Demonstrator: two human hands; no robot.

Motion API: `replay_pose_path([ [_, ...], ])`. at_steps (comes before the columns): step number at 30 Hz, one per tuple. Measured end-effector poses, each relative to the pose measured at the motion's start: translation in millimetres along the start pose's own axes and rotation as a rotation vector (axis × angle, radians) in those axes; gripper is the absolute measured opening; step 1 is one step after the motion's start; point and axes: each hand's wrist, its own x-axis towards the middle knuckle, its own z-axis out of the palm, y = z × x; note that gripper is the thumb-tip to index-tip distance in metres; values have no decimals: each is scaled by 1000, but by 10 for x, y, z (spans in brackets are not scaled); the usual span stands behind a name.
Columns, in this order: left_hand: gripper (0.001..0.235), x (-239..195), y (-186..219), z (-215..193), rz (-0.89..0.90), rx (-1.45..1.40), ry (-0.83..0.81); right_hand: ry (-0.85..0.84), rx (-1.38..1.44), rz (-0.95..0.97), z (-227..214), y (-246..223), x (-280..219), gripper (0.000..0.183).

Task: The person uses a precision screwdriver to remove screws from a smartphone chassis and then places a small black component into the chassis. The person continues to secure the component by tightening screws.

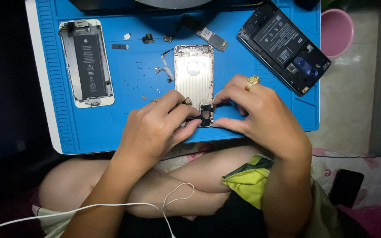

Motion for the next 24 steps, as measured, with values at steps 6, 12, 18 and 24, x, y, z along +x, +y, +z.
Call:
replay_pose_path([
  [6, 15, 29, 35, -50, -16, 16, -39, -9, -17, 19, 13, 14, -1, 42],
  [12, 15, 28, 22, -59, -18, -10, -63, -19, -26, 8, 0, -22, 6, 44],
  [18, 19, 30, 24, -54, -45, 10, -76, -49, -68, 22, 5, -71, 8, 50],
  [24, 13, 51, 53, -67, -46, -14, -42, -41, -139, -4, 35, -61, -3, 45],
])
